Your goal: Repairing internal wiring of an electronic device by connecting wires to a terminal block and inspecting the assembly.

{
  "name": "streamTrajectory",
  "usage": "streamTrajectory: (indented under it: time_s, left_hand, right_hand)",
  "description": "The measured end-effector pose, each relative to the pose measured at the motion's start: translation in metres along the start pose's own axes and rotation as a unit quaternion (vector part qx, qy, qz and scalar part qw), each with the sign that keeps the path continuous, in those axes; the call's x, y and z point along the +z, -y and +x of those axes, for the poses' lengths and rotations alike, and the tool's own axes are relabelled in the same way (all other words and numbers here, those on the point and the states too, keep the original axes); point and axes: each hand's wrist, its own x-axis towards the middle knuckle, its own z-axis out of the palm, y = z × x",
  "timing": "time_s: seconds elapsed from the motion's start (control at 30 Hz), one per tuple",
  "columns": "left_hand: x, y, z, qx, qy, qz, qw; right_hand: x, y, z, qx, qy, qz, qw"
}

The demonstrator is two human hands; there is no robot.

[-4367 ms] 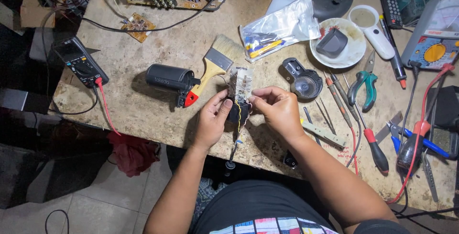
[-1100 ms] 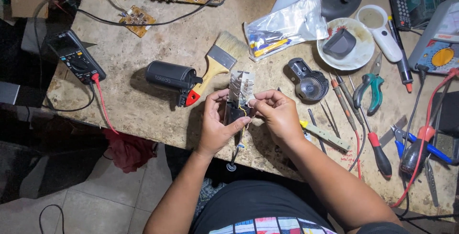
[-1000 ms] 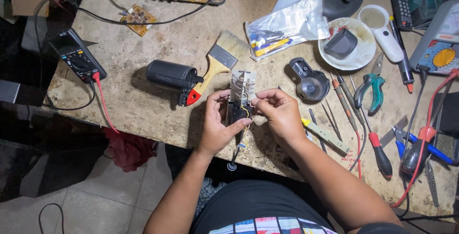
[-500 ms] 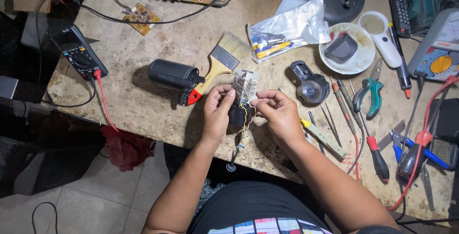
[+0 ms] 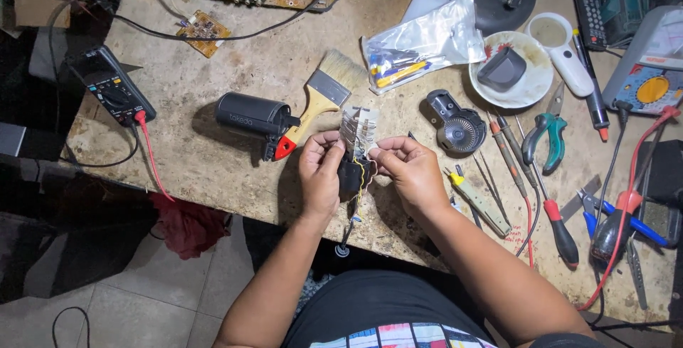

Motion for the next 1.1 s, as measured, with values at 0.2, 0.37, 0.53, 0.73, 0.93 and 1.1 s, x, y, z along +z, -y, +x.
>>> streamTrajectory:
  time_s: [0.2,0.37,0.53,0.73,0.93,1.1]
  left_hand:
    - [0.002,0.001,-0.002,0.014,-0.024,0.009,1.000]
    - [0.002,0.001,-0.002,0.019,-0.021,0.006,1.000]
    - [0.002,0.001,-0.002,0.017,-0.021,0.006,1.000]
    - [0.004,-0.005,-0.003,0.002,-0.017,-0.007,1.000]
    - [0.005,-0.009,-0.003,0.001,-0.020,-0.011,1.000]
    - [0.003,-0.005,-0.003,-0.004,-0.012,-0.005,1.000]
  right_hand:
    - [0.003,0.005,-0.004,-0.010,0.000,-0.015,1.000]
    - [0.003,0.020,-0.012,-0.082,0.010,-0.085,0.993]
    - [0.007,0.028,-0.015,-0.112,0.013,-0.130,0.985]
    - [0.009,0.030,-0.017,-0.099,0.003,-0.126,0.987]
    - [0.009,0.021,-0.013,-0.059,-0.007,-0.042,0.997]
    - [0.004,0.011,-0.008,-0.062,-0.001,-0.042,0.997]
